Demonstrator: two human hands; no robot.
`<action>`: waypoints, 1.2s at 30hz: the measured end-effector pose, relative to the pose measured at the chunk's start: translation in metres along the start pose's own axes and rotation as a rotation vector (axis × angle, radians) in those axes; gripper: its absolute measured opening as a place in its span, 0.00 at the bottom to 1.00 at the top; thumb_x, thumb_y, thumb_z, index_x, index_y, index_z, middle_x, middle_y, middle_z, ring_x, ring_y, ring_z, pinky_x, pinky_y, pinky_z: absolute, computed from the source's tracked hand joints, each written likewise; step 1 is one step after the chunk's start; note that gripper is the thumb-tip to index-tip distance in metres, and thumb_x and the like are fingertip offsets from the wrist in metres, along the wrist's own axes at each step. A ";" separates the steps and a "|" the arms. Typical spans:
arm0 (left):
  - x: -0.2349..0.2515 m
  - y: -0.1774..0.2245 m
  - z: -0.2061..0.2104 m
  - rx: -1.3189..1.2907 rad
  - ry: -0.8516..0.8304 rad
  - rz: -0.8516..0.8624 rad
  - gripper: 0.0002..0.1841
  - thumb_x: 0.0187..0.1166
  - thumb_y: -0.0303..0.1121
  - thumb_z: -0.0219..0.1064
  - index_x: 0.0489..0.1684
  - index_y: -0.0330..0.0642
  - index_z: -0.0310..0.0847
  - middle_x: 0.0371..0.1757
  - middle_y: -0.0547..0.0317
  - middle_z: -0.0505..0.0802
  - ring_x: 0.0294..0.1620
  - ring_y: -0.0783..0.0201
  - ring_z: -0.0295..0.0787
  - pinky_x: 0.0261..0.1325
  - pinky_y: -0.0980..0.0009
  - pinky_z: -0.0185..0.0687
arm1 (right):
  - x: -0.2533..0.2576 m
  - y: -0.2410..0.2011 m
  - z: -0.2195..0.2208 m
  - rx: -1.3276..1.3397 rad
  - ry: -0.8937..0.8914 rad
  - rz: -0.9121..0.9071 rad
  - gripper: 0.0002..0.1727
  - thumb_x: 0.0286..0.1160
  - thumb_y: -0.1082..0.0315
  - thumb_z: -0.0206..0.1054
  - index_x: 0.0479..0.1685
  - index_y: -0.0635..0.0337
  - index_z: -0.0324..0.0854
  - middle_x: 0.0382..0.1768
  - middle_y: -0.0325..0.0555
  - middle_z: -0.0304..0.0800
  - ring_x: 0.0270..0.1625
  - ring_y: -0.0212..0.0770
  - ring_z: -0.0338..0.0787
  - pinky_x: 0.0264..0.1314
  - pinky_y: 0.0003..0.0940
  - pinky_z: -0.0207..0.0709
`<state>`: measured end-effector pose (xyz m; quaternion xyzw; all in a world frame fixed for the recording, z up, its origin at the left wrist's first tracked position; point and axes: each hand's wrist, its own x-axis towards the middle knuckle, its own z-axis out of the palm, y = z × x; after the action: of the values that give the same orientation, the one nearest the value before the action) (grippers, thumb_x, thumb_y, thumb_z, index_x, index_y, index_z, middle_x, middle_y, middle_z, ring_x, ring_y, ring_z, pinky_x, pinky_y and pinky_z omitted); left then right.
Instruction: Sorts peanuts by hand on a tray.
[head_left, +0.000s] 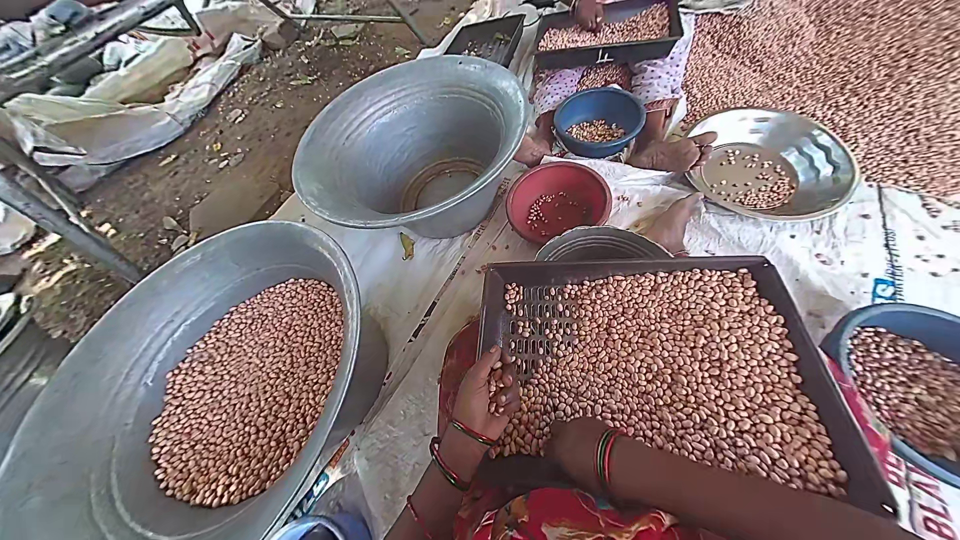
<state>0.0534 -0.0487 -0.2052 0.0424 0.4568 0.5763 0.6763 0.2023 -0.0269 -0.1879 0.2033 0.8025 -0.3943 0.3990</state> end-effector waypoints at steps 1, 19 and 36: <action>0.001 -0.002 0.001 -0.001 0.000 -0.004 0.27 0.95 0.36 0.31 0.27 0.48 0.75 0.09 0.72 0.78 0.04 0.82 0.68 0.08 0.88 0.63 | 0.001 0.001 0.000 0.004 0.005 -0.026 0.15 0.86 0.76 0.59 0.64 0.75 0.80 0.67 0.75 0.80 0.68 0.74 0.83 0.64 0.70 0.76; 0.013 -0.035 0.037 0.218 -0.033 -0.121 0.26 0.97 0.40 0.31 0.28 0.48 0.73 0.09 0.72 0.77 0.03 0.81 0.65 0.06 0.87 0.60 | -0.027 0.013 0.008 0.115 0.059 0.028 0.20 0.92 0.65 0.54 0.61 0.75 0.83 0.62 0.74 0.86 0.69 0.71 0.83 0.67 0.70 0.72; 0.024 -0.107 0.154 0.718 -0.276 -0.381 0.18 0.96 0.35 0.42 0.35 0.42 0.73 0.15 0.68 0.76 0.06 0.79 0.60 0.10 0.86 0.55 | -0.120 0.075 0.092 0.343 0.521 -0.067 0.17 0.91 0.69 0.55 0.56 0.74 0.86 0.53 0.72 0.89 0.60 0.72 0.88 0.59 0.70 0.77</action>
<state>0.2334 0.0075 -0.1922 0.2665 0.5334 0.2344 0.7678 0.3662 -0.0559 -0.1606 0.3354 0.8056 -0.4716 0.1266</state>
